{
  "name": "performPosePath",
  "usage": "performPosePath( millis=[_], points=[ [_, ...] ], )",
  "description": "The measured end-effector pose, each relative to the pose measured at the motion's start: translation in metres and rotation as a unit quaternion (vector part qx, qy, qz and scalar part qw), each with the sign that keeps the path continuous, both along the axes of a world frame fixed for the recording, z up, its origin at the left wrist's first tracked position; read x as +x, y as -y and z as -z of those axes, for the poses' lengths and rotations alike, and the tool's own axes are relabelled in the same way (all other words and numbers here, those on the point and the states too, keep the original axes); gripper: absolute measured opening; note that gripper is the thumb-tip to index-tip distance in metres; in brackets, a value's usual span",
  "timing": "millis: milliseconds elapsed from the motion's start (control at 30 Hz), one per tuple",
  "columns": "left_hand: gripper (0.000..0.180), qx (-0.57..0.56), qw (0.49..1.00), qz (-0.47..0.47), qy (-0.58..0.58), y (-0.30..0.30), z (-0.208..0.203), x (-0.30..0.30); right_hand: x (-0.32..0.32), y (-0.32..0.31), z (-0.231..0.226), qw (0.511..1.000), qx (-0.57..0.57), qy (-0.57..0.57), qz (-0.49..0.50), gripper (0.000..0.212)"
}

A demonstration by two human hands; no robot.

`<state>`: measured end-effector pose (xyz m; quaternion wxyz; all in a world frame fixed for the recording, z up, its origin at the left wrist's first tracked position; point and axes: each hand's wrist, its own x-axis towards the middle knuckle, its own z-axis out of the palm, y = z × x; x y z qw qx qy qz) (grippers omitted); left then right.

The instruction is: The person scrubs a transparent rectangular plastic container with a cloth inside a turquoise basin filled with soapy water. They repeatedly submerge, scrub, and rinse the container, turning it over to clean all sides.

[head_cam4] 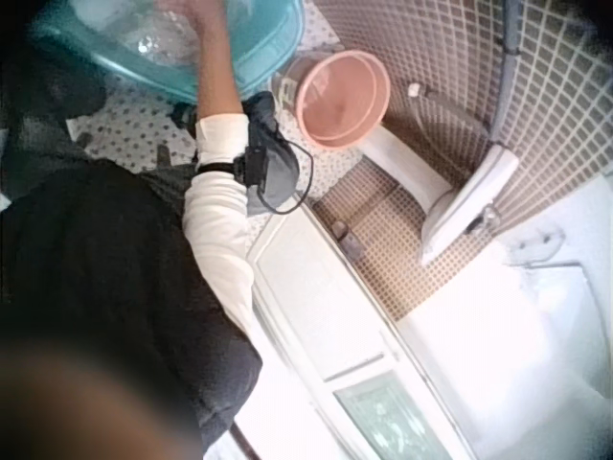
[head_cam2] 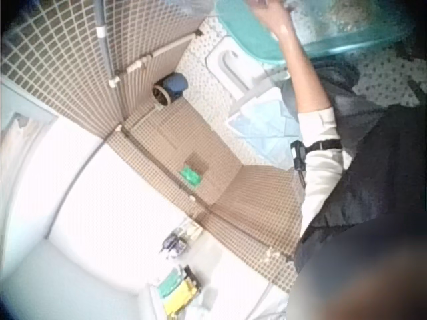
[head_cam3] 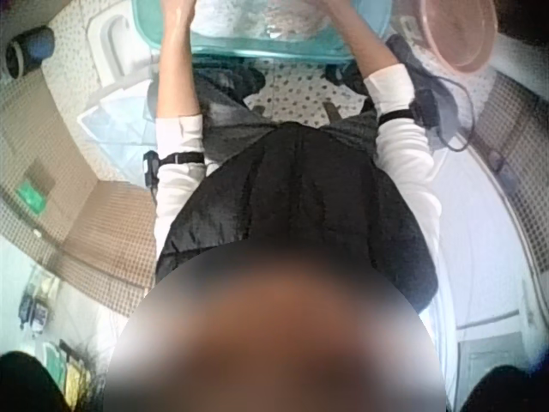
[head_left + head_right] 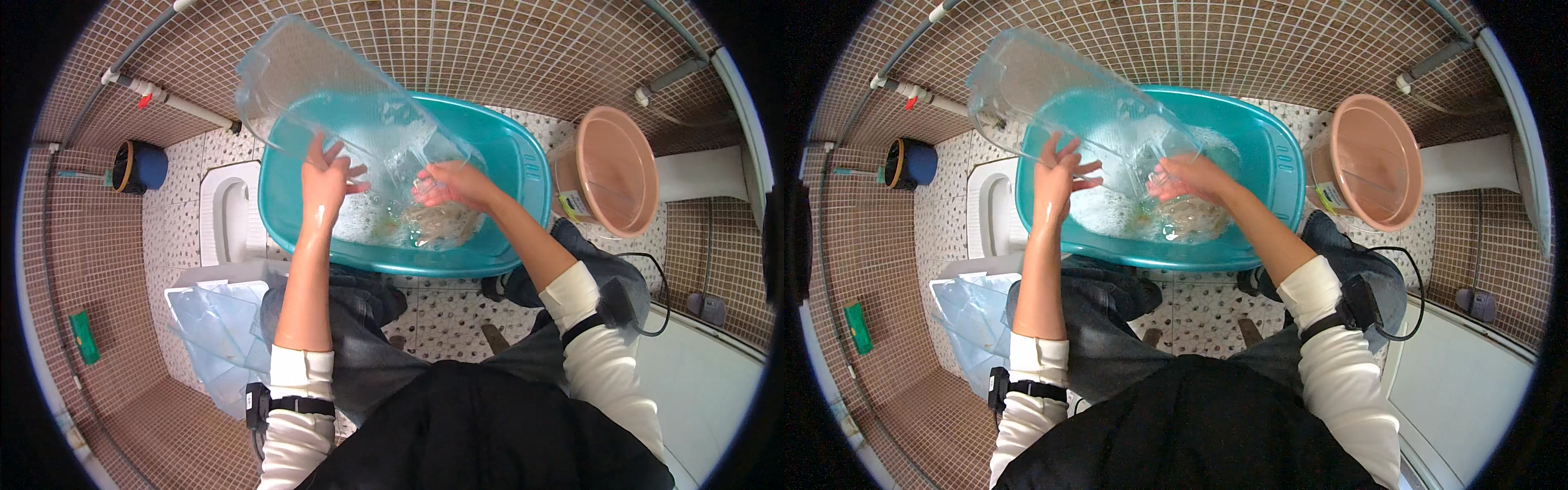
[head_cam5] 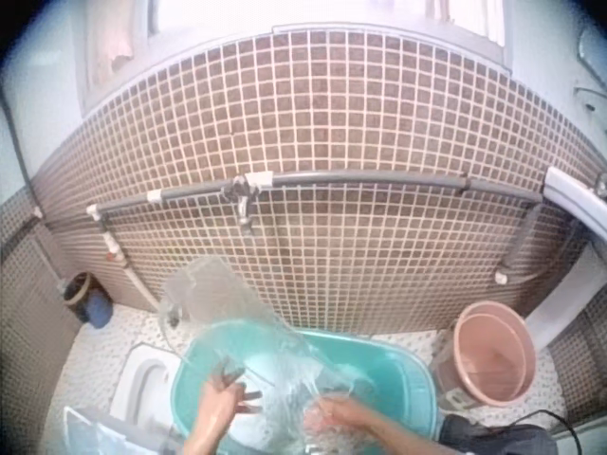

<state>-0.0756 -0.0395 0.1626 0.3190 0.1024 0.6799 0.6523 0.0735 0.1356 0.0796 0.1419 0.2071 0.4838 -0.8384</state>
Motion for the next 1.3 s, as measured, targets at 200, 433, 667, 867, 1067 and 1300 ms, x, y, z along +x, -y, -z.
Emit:
performPosePath(
  millis=[200, 433, 667, 867, 1067, 1300],
  points=[
    [0.073, -0.061, 0.994, -0.067, 0.066, 0.011, 0.049, 0.002, 0.023, -0.037, 0.119, 0.94, 0.258, 0.043, -0.219, 0.072],
    [0.079, -0.106, 0.985, -0.099, 0.098, 0.007, 0.079, 0.002, 0.07, 0.03, 0.283, 0.716, 0.578, 0.142, -0.365, 0.056],
    [0.08, -0.131, 0.981, -0.114, 0.083, 0.017, 0.094, 0.006, 0.063, -0.012, 0.26, 0.938, 0.294, 0.168, -0.069, 0.029],
    [0.08, -0.115, 0.991, -0.072, -0.013, 0.021, 0.102, 0.009, 0.036, -0.061, 0.066, 0.979, 0.174, 0.081, -0.064, 0.033],
    [0.081, -0.056, 0.997, -0.061, -0.005, -0.001, 0.087, 0.019, -0.015, -0.014, -0.032, 0.965, 0.206, -0.114, -0.115, 0.053],
    [0.079, 0.006, 0.998, -0.067, -0.007, -0.005, 0.069, 0.02, -0.036, 0.026, 0.006, 0.653, 0.66, -0.198, -0.313, 0.069]
  ],
)
